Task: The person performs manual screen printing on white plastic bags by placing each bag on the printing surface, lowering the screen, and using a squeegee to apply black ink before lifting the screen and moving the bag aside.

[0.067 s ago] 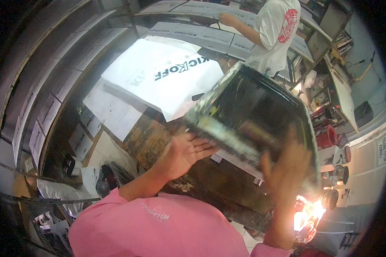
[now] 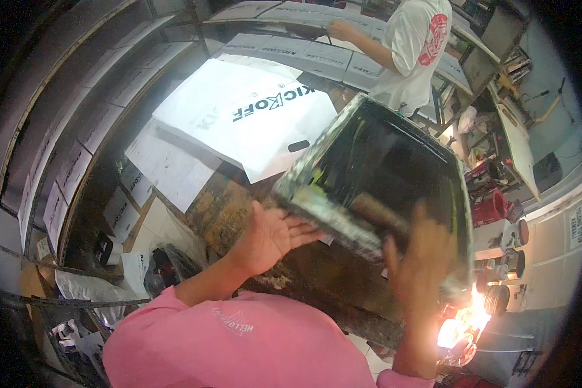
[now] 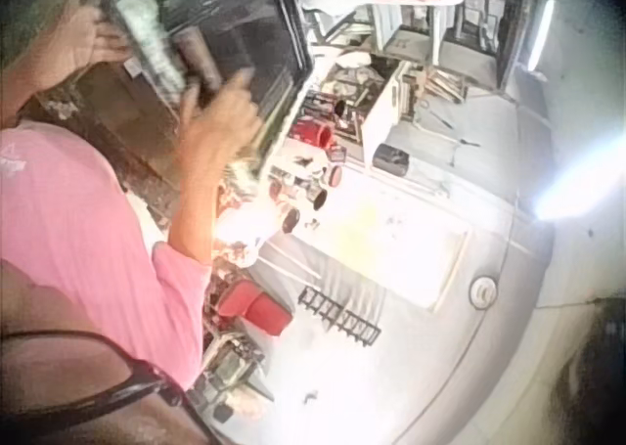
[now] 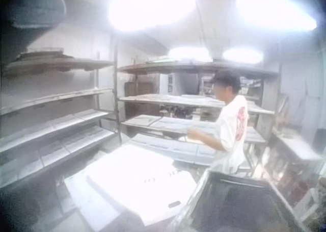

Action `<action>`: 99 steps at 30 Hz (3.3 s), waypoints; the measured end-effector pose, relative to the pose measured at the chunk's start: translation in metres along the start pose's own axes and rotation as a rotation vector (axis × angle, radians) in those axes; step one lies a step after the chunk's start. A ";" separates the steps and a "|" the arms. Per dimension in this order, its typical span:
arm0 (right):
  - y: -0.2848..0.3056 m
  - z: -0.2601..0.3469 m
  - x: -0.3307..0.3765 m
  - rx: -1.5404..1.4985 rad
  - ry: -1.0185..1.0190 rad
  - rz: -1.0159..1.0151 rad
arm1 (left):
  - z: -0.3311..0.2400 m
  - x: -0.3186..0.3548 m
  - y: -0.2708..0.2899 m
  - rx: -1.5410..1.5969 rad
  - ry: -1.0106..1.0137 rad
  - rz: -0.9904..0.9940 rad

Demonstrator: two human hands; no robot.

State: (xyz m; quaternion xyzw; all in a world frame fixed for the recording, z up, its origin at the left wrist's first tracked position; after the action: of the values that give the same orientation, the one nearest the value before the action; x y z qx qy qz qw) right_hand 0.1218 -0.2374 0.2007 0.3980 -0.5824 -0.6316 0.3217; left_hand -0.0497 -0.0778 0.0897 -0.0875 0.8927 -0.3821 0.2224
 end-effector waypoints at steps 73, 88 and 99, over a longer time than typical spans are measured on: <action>0.136 -0.030 -0.087 -0.059 -0.019 -0.473 | 0.088 0.008 0.065 -2.257 0.705 -0.074; 0.152 -0.040 -0.104 -0.169 -0.044 -0.457 | 0.020 -0.054 0.069 -1.251 0.025 -0.569; 0.133 -0.049 -0.103 -0.069 0.044 -0.363 | -0.203 -0.028 0.203 -1.327 0.140 -0.583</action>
State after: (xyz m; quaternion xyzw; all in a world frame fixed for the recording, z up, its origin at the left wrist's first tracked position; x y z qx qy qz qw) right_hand 0.2065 -0.1869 0.3459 0.4990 -0.4717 -0.6901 0.2287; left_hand -0.1157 0.2021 0.0764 -0.4136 0.8889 0.1913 -0.0458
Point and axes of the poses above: each hand's wrist, its own x-axis away from the middle knuckle, its own y-axis out of the back of the hand, z = x × y, the point moved 6 cm from there along -x, towards the middle knuckle, and after that the axes turned 14 degrees about z, right-handed, at the moved point
